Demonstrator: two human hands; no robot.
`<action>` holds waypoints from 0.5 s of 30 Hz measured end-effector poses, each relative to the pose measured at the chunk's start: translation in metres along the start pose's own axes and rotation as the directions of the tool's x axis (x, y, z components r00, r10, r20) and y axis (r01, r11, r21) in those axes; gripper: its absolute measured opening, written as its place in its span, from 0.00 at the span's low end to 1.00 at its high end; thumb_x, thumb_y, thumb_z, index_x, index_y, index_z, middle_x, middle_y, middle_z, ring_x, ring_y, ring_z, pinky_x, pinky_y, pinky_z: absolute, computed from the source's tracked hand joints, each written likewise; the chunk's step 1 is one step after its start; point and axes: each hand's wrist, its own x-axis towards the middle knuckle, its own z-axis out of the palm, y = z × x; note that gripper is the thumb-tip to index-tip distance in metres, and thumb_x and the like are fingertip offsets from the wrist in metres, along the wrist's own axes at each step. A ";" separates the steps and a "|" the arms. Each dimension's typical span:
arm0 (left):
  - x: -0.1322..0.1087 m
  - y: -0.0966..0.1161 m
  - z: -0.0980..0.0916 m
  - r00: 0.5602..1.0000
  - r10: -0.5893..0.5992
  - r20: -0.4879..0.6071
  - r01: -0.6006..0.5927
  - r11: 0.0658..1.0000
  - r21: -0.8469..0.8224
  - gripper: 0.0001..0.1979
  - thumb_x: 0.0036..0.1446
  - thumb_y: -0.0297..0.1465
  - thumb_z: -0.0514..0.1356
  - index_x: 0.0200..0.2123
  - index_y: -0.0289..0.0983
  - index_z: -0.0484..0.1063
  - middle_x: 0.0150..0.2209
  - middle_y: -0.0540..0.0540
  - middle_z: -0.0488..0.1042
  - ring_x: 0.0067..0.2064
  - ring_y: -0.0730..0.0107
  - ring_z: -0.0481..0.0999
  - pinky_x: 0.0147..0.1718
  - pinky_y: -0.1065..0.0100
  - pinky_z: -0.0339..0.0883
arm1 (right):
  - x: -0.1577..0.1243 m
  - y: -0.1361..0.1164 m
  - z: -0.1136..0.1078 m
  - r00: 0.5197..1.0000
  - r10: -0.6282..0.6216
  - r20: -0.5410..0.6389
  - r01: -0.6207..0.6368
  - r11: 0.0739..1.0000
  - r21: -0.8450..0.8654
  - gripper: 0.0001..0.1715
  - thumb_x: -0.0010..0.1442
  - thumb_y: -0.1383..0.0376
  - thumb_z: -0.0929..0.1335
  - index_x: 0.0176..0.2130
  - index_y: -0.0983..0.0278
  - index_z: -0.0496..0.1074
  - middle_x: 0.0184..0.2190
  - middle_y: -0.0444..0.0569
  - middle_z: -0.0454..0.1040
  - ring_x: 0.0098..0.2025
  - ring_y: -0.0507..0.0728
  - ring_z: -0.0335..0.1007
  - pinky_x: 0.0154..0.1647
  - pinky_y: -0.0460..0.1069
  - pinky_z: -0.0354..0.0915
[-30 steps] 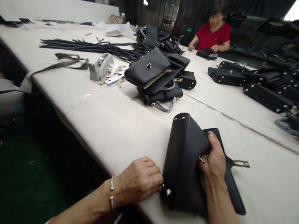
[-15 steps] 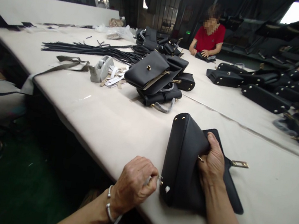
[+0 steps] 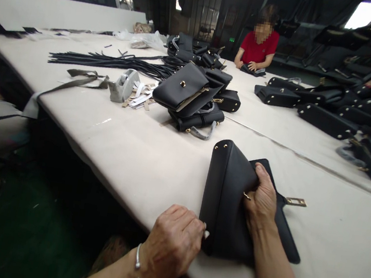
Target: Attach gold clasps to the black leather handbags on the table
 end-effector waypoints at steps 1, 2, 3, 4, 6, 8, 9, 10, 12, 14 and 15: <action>0.001 0.002 -0.002 1.000 -0.009 0.019 0.009 1.000 -0.006 0.08 0.63 0.23 0.51 0.35 0.36 0.69 0.29 0.46 0.72 0.33 0.64 0.71 0.35 0.61 0.65 | 0.000 0.000 0.000 1.000 -0.002 -0.002 0.002 1.000 -0.004 0.17 0.45 0.64 0.77 0.38 0.61 0.78 0.35 0.39 0.79 0.37 0.49 0.74 0.40 0.42 0.73; 0.002 0.003 -0.004 0.999 -0.016 0.040 0.016 1.000 -0.004 0.08 0.63 0.24 0.51 0.35 0.36 0.69 0.29 0.46 0.72 0.33 0.64 0.71 0.35 0.61 0.65 | 0.000 0.000 0.000 1.000 -0.004 -0.003 0.004 1.000 -0.008 0.17 0.45 0.64 0.77 0.38 0.61 0.78 0.35 0.39 0.79 0.38 0.49 0.74 0.41 0.42 0.73; 0.004 0.004 -0.007 0.998 -0.016 0.059 0.015 1.000 0.005 0.07 0.64 0.26 0.52 0.34 0.36 0.68 0.29 0.46 0.71 0.32 0.63 0.71 0.35 0.61 0.65 | 0.000 0.000 0.000 1.000 -0.005 -0.003 0.005 1.000 -0.012 0.17 0.45 0.64 0.76 0.38 0.61 0.78 0.35 0.39 0.79 0.38 0.49 0.74 0.41 0.42 0.73; 0.006 0.005 -0.009 0.997 -0.015 0.081 0.013 1.000 0.024 0.07 0.64 0.27 0.52 0.33 0.37 0.68 0.29 0.46 0.71 0.32 0.63 0.70 0.34 0.60 0.64 | -0.001 0.000 0.000 1.000 -0.006 -0.003 0.006 1.000 -0.016 0.17 0.46 0.64 0.76 0.38 0.61 0.77 0.35 0.39 0.79 0.38 0.49 0.74 0.41 0.41 0.72; 0.012 0.006 -0.012 0.990 -0.013 0.141 0.002 0.997 0.076 0.08 0.63 0.27 0.53 0.30 0.38 0.66 0.28 0.47 0.70 0.31 0.63 0.69 0.33 0.61 0.63 | -0.001 0.000 0.000 1.000 -0.012 -0.001 0.012 1.000 -0.024 0.17 0.46 0.64 0.76 0.39 0.61 0.77 0.35 0.40 0.78 0.38 0.48 0.74 0.41 0.41 0.72; 0.018 0.004 -0.015 0.978 -0.012 0.207 -0.010 0.994 0.105 0.08 0.61 0.27 0.55 0.29 0.38 0.65 0.28 0.49 0.70 0.30 0.65 0.69 0.32 0.62 0.61 | -0.001 0.000 0.000 1.000 -0.020 0.001 0.020 0.999 -0.034 0.18 0.46 0.63 0.77 0.39 0.62 0.77 0.35 0.40 0.78 0.38 0.49 0.74 0.43 0.42 0.72; 0.022 0.002 -0.017 0.971 -0.017 0.240 -0.008 0.995 0.103 0.08 0.60 0.27 0.56 0.28 0.39 0.64 0.27 0.50 0.70 0.29 0.65 0.69 0.31 0.62 0.61 | -0.001 0.000 0.000 1.000 -0.025 0.000 0.025 0.999 -0.039 0.18 0.45 0.63 0.77 0.39 0.62 0.77 0.36 0.40 0.78 0.39 0.49 0.74 0.45 0.43 0.72; 0.025 0.000 -0.018 0.961 -0.027 0.275 0.002 0.996 0.091 0.08 0.59 0.27 0.58 0.27 0.39 0.64 0.27 0.51 0.70 0.29 0.66 0.69 0.31 0.63 0.60 | -0.001 0.000 0.000 1.000 -0.030 0.000 0.030 0.999 -0.042 0.19 0.45 0.63 0.77 0.39 0.62 0.77 0.36 0.41 0.78 0.40 0.49 0.74 0.46 0.43 0.72; 0.029 -0.004 -0.019 0.943 -0.047 0.331 0.030 0.998 0.056 0.09 0.56 0.26 0.60 0.26 0.39 0.64 0.25 0.53 0.70 0.27 0.68 0.69 0.30 0.64 0.59 | -0.001 0.000 0.001 0.999 -0.038 -0.003 0.038 0.998 -0.043 0.19 0.44 0.62 0.77 0.38 0.62 0.77 0.36 0.40 0.78 0.40 0.50 0.74 0.47 0.44 0.72; 0.031 -0.007 -0.018 0.936 -0.055 0.347 0.042 0.998 0.044 0.09 0.55 0.25 0.60 0.25 0.39 0.63 0.24 0.54 0.70 0.27 0.69 0.68 0.29 0.65 0.58 | -0.001 0.000 0.001 0.999 -0.043 -0.007 0.042 0.998 -0.039 0.18 0.43 0.62 0.77 0.37 0.61 0.77 0.35 0.39 0.78 0.40 0.50 0.74 0.47 0.45 0.72; 0.030 -0.008 -0.017 0.940 -0.052 0.338 0.040 0.998 0.043 0.09 0.54 0.24 0.60 0.25 0.39 0.63 0.25 0.54 0.70 0.27 0.69 0.68 0.30 0.65 0.58 | -0.001 0.000 0.001 0.999 -0.044 -0.008 0.044 0.998 -0.037 0.18 0.43 0.62 0.77 0.37 0.61 0.77 0.35 0.39 0.78 0.39 0.50 0.74 0.47 0.45 0.72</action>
